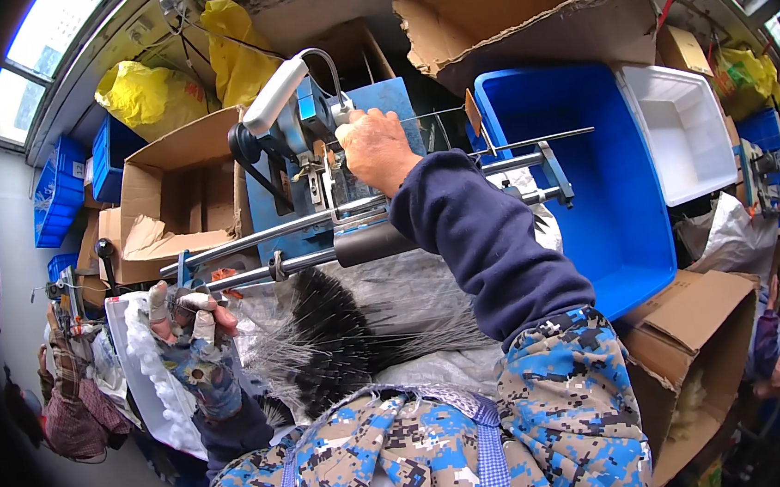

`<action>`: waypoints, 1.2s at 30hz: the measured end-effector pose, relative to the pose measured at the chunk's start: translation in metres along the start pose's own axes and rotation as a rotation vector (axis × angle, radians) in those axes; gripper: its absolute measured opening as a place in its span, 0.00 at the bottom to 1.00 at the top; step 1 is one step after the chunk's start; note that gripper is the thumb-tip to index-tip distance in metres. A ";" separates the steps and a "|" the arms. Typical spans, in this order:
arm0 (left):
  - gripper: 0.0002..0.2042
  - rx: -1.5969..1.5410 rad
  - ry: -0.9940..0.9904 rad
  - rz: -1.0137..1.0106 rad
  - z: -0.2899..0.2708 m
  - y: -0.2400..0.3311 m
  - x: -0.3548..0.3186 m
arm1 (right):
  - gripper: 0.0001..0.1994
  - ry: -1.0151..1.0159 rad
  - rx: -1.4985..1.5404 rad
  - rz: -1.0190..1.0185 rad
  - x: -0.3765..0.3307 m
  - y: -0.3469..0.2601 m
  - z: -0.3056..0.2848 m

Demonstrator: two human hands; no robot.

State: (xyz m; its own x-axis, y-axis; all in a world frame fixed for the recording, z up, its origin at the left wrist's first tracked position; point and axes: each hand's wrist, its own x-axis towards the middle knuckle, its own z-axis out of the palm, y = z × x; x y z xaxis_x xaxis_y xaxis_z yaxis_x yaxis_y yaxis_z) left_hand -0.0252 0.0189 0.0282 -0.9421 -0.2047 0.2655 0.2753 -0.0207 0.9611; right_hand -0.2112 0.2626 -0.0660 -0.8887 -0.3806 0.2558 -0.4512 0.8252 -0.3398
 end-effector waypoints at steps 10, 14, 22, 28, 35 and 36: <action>0.26 -0.001 0.017 -0.116 -0.002 0.000 -0.005 | 0.26 0.026 -0.182 0.019 -0.043 -0.001 -0.026; 0.26 -0.068 -0.036 -0.151 0.020 -0.004 -0.004 | 0.27 -0.085 -0.134 0.119 -0.047 -0.011 -0.030; 0.26 -0.008 -0.010 -0.146 0.016 -0.006 -0.008 | 0.29 -0.006 -0.050 0.101 -0.041 -0.032 -0.011; 0.26 0.018 -0.013 -0.215 0.025 -0.004 -0.012 | 0.25 0.038 -0.062 0.003 -0.025 -0.068 0.009; 0.21 0.008 -0.013 -0.159 0.001 -0.017 -0.007 | 0.25 -0.198 -0.127 0.059 -0.040 -0.018 -0.024; 0.20 0.005 -0.004 -0.174 -0.001 -0.019 -0.006 | 0.21 -0.128 -0.168 0.010 -0.043 -0.010 -0.033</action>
State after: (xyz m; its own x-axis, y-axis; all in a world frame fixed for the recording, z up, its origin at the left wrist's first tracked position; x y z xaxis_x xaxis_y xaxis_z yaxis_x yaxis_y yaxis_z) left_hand -0.0247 0.0200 0.0083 -0.9761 -0.1950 0.0955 0.1072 -0.0502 0.9930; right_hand -0.1655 0.2848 -0.0442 -0.9009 -0.4134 0.1322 -0.4321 0.8831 -0.1828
